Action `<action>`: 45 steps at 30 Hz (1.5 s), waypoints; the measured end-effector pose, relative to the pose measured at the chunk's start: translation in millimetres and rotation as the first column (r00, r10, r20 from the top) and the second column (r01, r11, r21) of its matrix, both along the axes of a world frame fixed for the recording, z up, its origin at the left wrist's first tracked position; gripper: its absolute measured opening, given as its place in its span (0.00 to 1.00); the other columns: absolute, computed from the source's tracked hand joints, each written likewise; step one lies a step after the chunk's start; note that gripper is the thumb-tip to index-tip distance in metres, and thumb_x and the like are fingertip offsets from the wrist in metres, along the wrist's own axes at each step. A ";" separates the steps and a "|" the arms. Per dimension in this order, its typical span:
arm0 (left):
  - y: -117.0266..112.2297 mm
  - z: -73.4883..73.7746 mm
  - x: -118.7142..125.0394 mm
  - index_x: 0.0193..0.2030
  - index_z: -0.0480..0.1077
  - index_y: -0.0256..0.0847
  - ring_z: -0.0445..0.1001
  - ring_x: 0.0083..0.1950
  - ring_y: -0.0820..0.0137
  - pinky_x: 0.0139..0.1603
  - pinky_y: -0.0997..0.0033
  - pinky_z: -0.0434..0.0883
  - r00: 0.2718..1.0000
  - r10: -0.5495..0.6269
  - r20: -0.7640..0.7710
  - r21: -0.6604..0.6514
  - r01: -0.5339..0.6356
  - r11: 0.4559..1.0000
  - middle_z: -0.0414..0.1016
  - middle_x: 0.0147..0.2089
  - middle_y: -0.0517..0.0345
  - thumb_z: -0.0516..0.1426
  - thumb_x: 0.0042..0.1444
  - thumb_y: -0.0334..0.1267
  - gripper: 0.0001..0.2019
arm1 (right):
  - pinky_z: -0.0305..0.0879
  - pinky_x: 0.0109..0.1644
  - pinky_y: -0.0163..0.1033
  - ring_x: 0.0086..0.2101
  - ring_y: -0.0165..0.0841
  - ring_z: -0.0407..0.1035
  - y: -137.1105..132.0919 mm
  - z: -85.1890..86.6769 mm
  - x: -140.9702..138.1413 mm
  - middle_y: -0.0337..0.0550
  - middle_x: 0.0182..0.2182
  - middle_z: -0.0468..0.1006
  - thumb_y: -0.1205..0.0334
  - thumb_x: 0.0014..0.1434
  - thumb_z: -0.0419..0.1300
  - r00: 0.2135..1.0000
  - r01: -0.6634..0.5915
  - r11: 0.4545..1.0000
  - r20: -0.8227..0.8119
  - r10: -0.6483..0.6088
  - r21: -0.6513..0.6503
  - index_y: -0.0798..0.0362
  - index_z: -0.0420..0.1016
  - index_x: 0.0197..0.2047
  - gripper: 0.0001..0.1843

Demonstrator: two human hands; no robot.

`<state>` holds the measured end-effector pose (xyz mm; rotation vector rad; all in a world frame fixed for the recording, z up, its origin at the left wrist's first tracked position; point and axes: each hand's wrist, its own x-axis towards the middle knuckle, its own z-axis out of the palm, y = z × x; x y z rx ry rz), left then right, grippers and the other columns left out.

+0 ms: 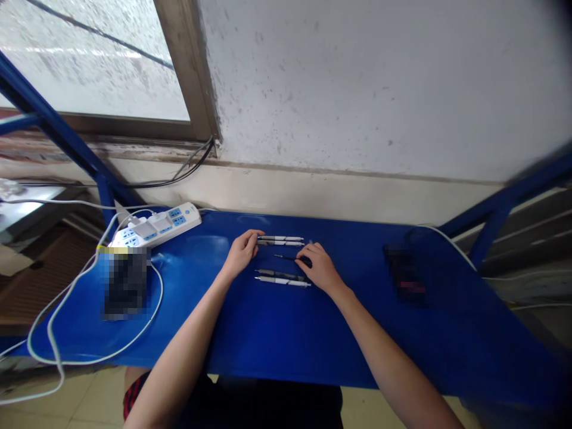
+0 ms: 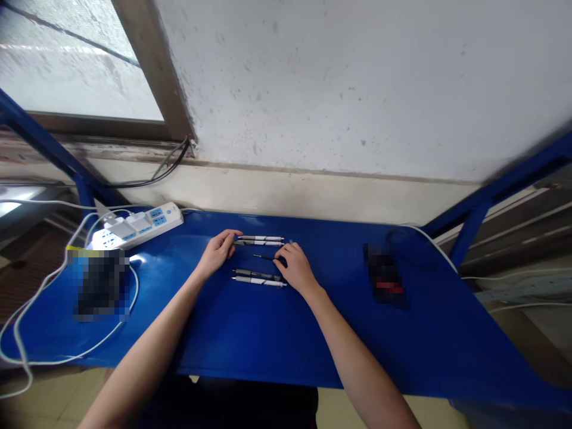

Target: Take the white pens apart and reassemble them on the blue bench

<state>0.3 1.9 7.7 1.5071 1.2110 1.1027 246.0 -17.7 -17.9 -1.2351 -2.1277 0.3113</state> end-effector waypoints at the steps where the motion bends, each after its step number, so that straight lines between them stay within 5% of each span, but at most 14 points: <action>1: 0.0 0.0 0.0 0.47 0.71 0.37 0.56 0.19 0.76 0.22 0.76 0.54 1.000 -0.002 0.008 0.006 0.002 1.000 0.58 0.17 0.67 0.48 0.63 0.49 0.19 | 0.65 0.48 0.47 0.37 0.38 0.66 0.4 -0.4 0.1 0.43 0.32 0.74 0.65 0.59 0.59 1.000 0.002 1.000 -0.003 -0.002 -0.001 0.50 0.74 0.32 0.04; 6: 2.6 -3.2 -0.8 0.48 0.70 0.36 0.64 0.24 0.75 0.26 0.76 0.62 0.997 -0.029 0.076 0.012 0.028 1.000 0.68 0.26 0.61 0.52 0.61 0.48 0.18 | 0.65 0.44 0.44 0.34 0.37 0.66 0.4 5.0 0.0 0.42 0.29 0.75 0.65 0.59 0.58 0.997 0.019 0.999 -0.074 -0.021 -0.036 0.50 0.74 0.30 0.07; 10: 5.7 -8.0 -3.0 0.51 0.70 0.36 0.66 0.27 0.74 0.29 0.75 0.65 0.994 -0.045 0.097 -0.007 0.046 0.999 0.70 0.29 0.59 0.55 0.59 0.48 0.19 | 0.64 0.37 0.41 0.30 0.35 0.68 0.8 9.0 1.2 0.42 0.28 0.77 0.60 0.60 0.58 0.951 0.075 0.975 -0.279 -0.132 -0.208 0.51 0.74 0.32 0.07; 15: 7.1 -11.9 -5.4 0.49 0.72 0.37 0.66 0.27 0.75 0.30 0.74 0.66 0.996 -0.067 0.062 -0.014 0.068 0.998 0.73 0.31 0.58 0.59 0.54 0.44 0.18 | 0.65 0.35 0.38 0.29 0.34 0.72 3.3 7.4 2.6 0.42 0.27 0.78 0.53 0.59 0.59 0.832 -0.074 0.904 -0.526 -0.176 -0.421 0.52 0.73 0.33 0.11; 29: -0.7 0.3 -2.0 0.46 0.74 0.36 0.69 0.31 0.73 0.32 0.74 0.65 0.981 -0.164 0.106 -0.035 0.168 0.985 0.77 0.37 0.53 0.60 0.53 0.42 0.16 | 0.69 0.40 0.41 0.30 0.35 0.73 2.7 5.9 -1.1 0.42 0.28 0.79 0.53 0.58 0.59 0.857 -0.107 0.903 -0.499 -0.128 -0.416 0.52 0.74 0.33 0.11; 35: -0.4 0.2 -2.8 0.47 0.75 0.36 0.70 0.32 0.72 0.33 0.74 0.66 0.984 -0.152 0.091 -0.030 0.156 0.987 0.78 0.38 0.52 0.60 0.54 0.43 0.17 | 0.67 0.34 0.39 0.27 0.33 0.70 3.2 5.5 1.0 0.40 0.26 0.76 0.52 0.56 0.61 0.844 -0.101 0.898 -0.515 -0.150 -0.428 0.52 0.75 0.32 0.12; 40: -0.4 -1.2 -4.2 0.48 0.74 0.37 0.67 0.29 0.74 0.33 0.73 0.65 0.984 -0.168 0.053 -0.019 0.170 0.985 0.78 0.38 0.53 0.59 0.55 0.43 0.17 | 0.65 0.29 0.36 0.22 0.28 0.66 4.7 6.1 2.4 0.35 0.22 0.72 0.52 0.53 0.65 0.644 -0.179 0.875 -0.726 -0.241 -0.449 0.52 0.75 0.33 0.11; 45: -0.2 -2.5 -2.1 0.46 0.73 0.37 0.69 0.33 0.73 0.35 0.73 0.67 0.975 -0.201 0.096 -0.022 0.204 0.979 0.77 0.43 0.51 0.60 0.54 0.43 0.16 | 0.72 0.36 0.42 0.31 0.35 0.74 3.8 14.3 -1.0 0.44 0.30 0.79 0.50 0.49 0.68 0.483 -0.275 0.828 -0.815 -0.322 -0.489 0.53 0.77 0.36 0.16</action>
